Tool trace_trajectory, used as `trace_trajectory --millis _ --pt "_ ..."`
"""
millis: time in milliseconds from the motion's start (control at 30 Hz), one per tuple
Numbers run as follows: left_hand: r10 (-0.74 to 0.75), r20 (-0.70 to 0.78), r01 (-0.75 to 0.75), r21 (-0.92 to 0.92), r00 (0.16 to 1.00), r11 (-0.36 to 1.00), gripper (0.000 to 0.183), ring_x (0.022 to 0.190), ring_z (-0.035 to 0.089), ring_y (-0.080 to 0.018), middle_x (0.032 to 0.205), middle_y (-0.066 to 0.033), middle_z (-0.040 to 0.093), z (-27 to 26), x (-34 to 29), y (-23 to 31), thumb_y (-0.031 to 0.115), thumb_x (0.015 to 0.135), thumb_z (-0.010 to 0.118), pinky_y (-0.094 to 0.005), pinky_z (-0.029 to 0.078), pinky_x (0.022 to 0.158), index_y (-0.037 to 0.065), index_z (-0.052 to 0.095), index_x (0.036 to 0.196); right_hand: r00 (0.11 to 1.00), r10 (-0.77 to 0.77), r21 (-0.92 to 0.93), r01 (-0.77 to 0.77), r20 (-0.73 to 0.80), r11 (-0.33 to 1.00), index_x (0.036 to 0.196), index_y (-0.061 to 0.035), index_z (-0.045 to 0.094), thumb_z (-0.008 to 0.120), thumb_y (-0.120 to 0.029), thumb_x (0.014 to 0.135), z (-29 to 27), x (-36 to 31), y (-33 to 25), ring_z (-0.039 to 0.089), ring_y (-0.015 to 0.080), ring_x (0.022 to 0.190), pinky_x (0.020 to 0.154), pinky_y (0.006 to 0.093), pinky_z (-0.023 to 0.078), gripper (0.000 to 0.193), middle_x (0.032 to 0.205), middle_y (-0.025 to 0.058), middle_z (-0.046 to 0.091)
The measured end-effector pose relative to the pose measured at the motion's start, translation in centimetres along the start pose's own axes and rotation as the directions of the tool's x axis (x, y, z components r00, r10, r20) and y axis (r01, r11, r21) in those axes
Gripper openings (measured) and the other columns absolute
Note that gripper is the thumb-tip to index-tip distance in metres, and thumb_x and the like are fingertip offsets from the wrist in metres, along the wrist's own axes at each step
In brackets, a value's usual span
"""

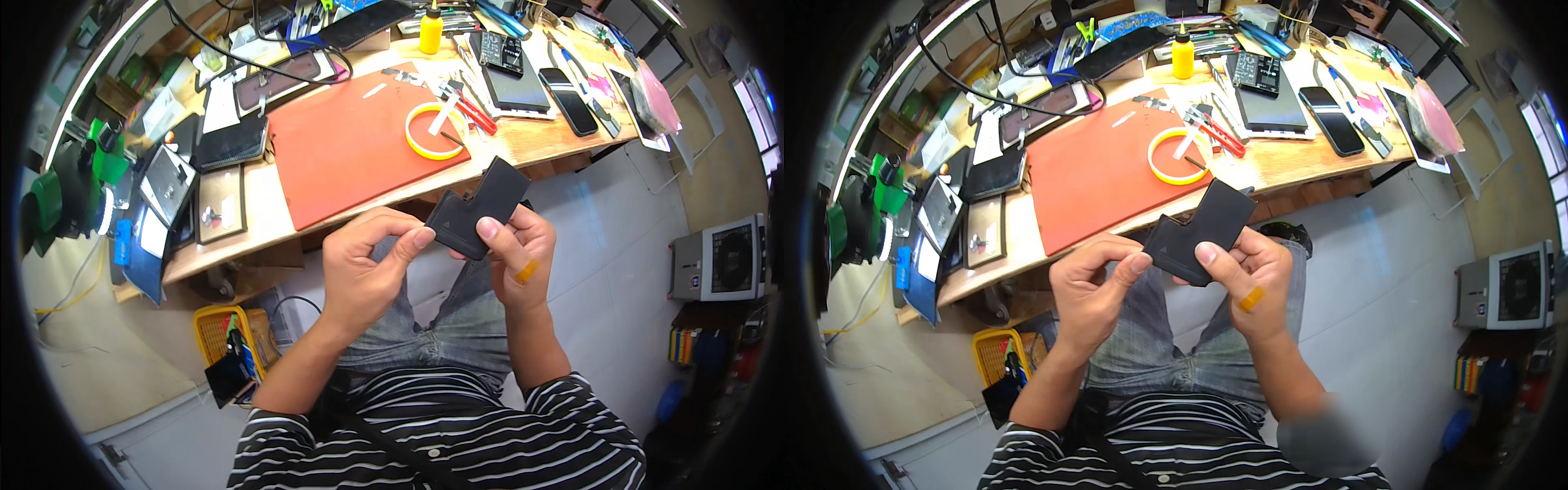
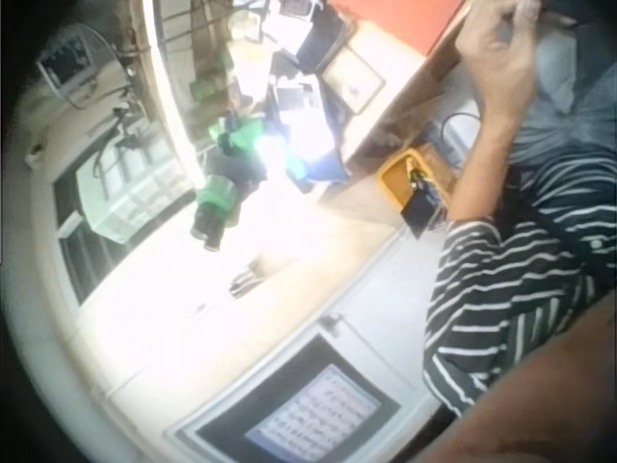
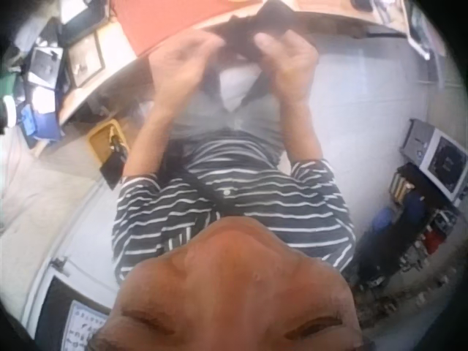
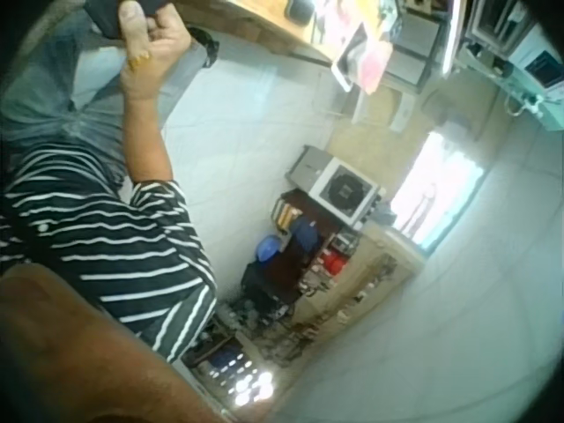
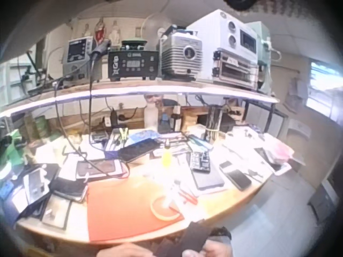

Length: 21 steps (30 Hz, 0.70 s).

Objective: The person removes a battery from a smartphone, applies adhesive tape to the battery, and installs it back into the phone. They then connect the battery cable and test the device by turning it on and navigating the screen.

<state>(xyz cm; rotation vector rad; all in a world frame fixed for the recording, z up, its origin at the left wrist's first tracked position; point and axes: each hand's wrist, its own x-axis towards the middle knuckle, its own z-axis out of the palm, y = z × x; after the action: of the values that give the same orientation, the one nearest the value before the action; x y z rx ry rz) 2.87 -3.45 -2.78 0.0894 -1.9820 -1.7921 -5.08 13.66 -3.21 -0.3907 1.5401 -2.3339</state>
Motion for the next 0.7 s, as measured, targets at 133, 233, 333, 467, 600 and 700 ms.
trace_trajectory --millis 133,233,333,467,600,700 --pt "-0.189 0.138 0.227 -0.355 0.972 0.907 0.026 0.084 0.068 -0.0149 0.098 -0.0102 0.073 0.0 0.2 0.0 0.009 0.095 0.073 -0.0263 0.054 0.078 -0.007 0.069 0.115 0.987 0.107 0.045 -0.113 0.119 0.993 0.107 0.0118 0.067 0.067 -0.005 0.092 -0.9 1.6 -1.3 0.070 0.0144 0.075 0.062 0.0264 0.060 0.023 0.092 0.0145 0.073" --pt "-0.302 0.251 0.391 -0.531 0.920 0.752 0.030 0.086 0.068 -0.0157 0.105 -0.0122 0.072 -0.9 0.9 -0.2 0.010 0.096 0.071 -0.0265 0.055 0.079 -0.008 0.067 0.120 0.963 0.159 -0.019 -0.159 0.216 0.987 0.106 0.0110 0.068 0.068 -0.004 0.090 -1.4 2.3 -2.2 0.068 0.0125 0.070 0.060 0.0257 0.058 0.022 0.087 0.0117 0.073" --pt "-0.372 0.207 0.426 -0.442 0.905 0.789 0.027 0.079 0.068 -0.0162 0.097 -0.0131 0.074 -0.3 0.8 0.0 0.014 0.096 0.071 -0.0297 0.055 0.075 -0.006 0.070 0.113 0.937 0.197 -0.101 -0.175 0.288 0.979 0.105 0.0100 0.069 0.069 -0.004 0.090 -1.7 2.4 -2.7 0.067 0.0103 0.068 0.060 0.0239 0.056 0.021 0.085 0.0089 0.072" --pt "-0.345 0.163 0.379 -0.295 0.924 0.877 0.025 0.076 0.069 -0.0156 0.096 -0.0129 0.075 -0.2 0.7 -0.4 0.013 0.095 0.072 -0.0286 0.056 0.074 -0.006 0.072 0.111 0.936 0.211 -0.144 -0.176 0.283 0.974 0.104 0.0087 0.070 0.070 -0.001 0.089 -2.0 2.2 -2.1 0.066 0.0080 0.068 0.059 0.0223 0.054 0.018 0.084 0.0066 0.072" --pt "-0.413 0.244 0.478 -0.366 0.877 0.799 0.025 0.077 0.072 -0.0183 0.094 -0.0135 0.075 -1.0 1.3 -0.4 0.013 0.094 0.072 -0.0319 0.060 0.072 -0.006 0.072 0.111 0.946 0.135 -0.183 -0.083 0.293 0.980 0.102 0.0075 0.071 0.069 -0.004 0.089 -2.1 2.8 -1.7 0.063 0.0059 0.066 0.057 0.0208 0.052 0.018 0.082 0.0050 0.071" --pt "-0.457 0.292 0.542 -0.467 0.840 0.699 0.025 0.076 0.073 -0.0196 0.091 -0.0136 0.075 -1.7 2.0 0.6 0.013 0.094 0.073 -0.0326 0.061 0.071 -0.007 0.072 0.110 0.904 0.259 -0.240 -0.183 0.339 0.953 0.103 0.0058 0.072 0.069 -0.009 0.090 -1.9 4.2 -2.1 0.061 0.0044 0.064 0.053 0.0198 0.049 0.020 0.079 0.0029 0.069"
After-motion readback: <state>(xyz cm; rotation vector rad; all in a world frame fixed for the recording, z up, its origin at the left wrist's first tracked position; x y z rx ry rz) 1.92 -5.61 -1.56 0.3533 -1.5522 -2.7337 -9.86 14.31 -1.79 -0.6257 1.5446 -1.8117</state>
